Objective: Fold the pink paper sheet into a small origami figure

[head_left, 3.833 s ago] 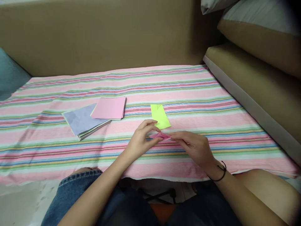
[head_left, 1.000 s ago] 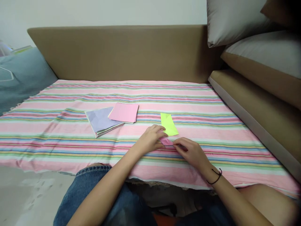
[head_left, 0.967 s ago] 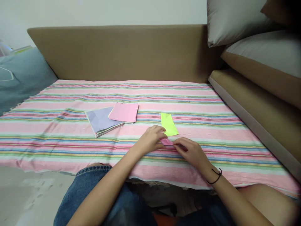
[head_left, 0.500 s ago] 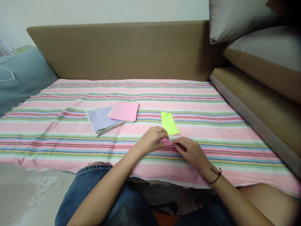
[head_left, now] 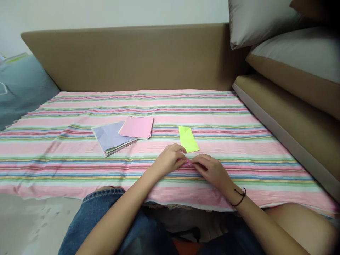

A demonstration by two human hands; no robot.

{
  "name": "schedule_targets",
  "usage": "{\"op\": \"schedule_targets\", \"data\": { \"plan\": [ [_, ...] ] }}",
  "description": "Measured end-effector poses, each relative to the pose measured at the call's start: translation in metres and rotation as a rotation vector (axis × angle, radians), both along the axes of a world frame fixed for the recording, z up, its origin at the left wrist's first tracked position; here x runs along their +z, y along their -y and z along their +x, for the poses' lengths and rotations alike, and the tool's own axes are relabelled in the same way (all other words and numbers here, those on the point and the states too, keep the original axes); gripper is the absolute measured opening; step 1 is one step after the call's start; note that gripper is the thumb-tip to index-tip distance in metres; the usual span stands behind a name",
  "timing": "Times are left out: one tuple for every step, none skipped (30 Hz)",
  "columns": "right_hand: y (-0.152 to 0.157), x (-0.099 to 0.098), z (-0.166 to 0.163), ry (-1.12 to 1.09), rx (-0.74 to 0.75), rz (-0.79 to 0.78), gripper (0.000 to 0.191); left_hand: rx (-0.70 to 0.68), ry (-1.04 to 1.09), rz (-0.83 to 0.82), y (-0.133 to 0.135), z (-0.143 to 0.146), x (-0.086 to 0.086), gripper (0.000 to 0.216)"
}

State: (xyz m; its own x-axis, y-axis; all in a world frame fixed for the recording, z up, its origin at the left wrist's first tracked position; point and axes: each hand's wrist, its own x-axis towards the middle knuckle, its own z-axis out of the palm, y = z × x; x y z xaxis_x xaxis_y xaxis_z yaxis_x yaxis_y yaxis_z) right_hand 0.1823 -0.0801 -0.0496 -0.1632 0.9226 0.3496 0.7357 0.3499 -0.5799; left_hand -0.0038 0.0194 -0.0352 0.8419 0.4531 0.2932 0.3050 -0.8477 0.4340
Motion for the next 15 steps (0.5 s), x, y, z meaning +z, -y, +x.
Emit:
{"op": "schedule_targets", "data": {
  "plan": [
    [0.0, 0.0, 0.0, -0.007, 0.008, -0.006, 0.013, 0.004, -0.003, -0.002, 0.001, 0.0, 0.0, 0.015],
    [-0.001, 0.0, 0.001, -0.015, 0.018, -0.012, 0.013, 0.006, -0.005, -0.013, 0.002, 0.0, 0.002, 0.014],
    [-0.001, 0.0, 0.001, -0.023, 0.026, -0.018, 0.013, 0.006, -0.001, -0.034, 0.003, 0.0, 0.004, 0.014],
    [-0.001, 0.0, 0.001, -0.031, 0.033, -0.022, 0.013, 0.004, 0.013, -0.066, 0.004, 0.0, 0.007, 0.013],
    [-0.001, 0.0, 0.0, -0.037, 0.038, -0.025, 0.013, 0.005, 0.043, -0.108, 0.004, -0.001, 0.01, 0.014],
    [0.0, 0.001, 0.0, -0.044, 0.041, -0.025, 0.014, 0.012, 0.088, -0.158, 0.003, -0.002, 0.015, 0.016],
    [0.0, 0.002, -0.001, -0.055, 0.038, -0.021, 0.014, 0.029, 0.147, -0.211, 0.002, -0.003, 0.02, 0.017],
    [0.0, 0.003, 0.0, -0.075, 0.028, -0.007, 0.014, 0.058, 0.216, -0.262, 0.001, -0.005, 0.025, 0.018],
    [0.0, 0.004, 0.001, -0.103, 0.002, 0.016, 0.014, 0.098, 0.285, -0.309, -0.001, -0.006, 0.03, 0.018],
    [-0.001, 0.006, 0.004, -0.138, -0.043, 0.042, 0.014, 0.144, 0.348, -0.352, -0.003, -0.008, 0.035, 0.018],
    [-0.004, 0.007, 0.009, -0.176, -0.109, 0.066, 0.013, 0.193, 0.402, -0.395, -0.004, -0.011, 0.039, 0.018],
    [-0.007, 0.008, 0.016, -0.212, -0.19, 0.086, 0.014, 0.239, 0.448, -0.436, -0.006, -0.013, 0.043, 0.019],
    [-0.013, 0.008, 0.025, -0.237, -0.275, 0.097, 0.015, 0.28, 0.482, -0.476, -0.008, -0.016, 0.045, 0.02],
    [-0.02, 0.008, 0.035, -0.256, -0.358, 0.092, 0.018, 0.314, 0.506, -0.514, -0.01, -0.018, 0.047, 0.022],
    [-0.03, 0.008, 0.046, -0.256, -0.408, 0.095, 0.022, 0.342, 0.519, -0.546, -0.012, -0.019, 0.047, 0.023]
  ]
}}
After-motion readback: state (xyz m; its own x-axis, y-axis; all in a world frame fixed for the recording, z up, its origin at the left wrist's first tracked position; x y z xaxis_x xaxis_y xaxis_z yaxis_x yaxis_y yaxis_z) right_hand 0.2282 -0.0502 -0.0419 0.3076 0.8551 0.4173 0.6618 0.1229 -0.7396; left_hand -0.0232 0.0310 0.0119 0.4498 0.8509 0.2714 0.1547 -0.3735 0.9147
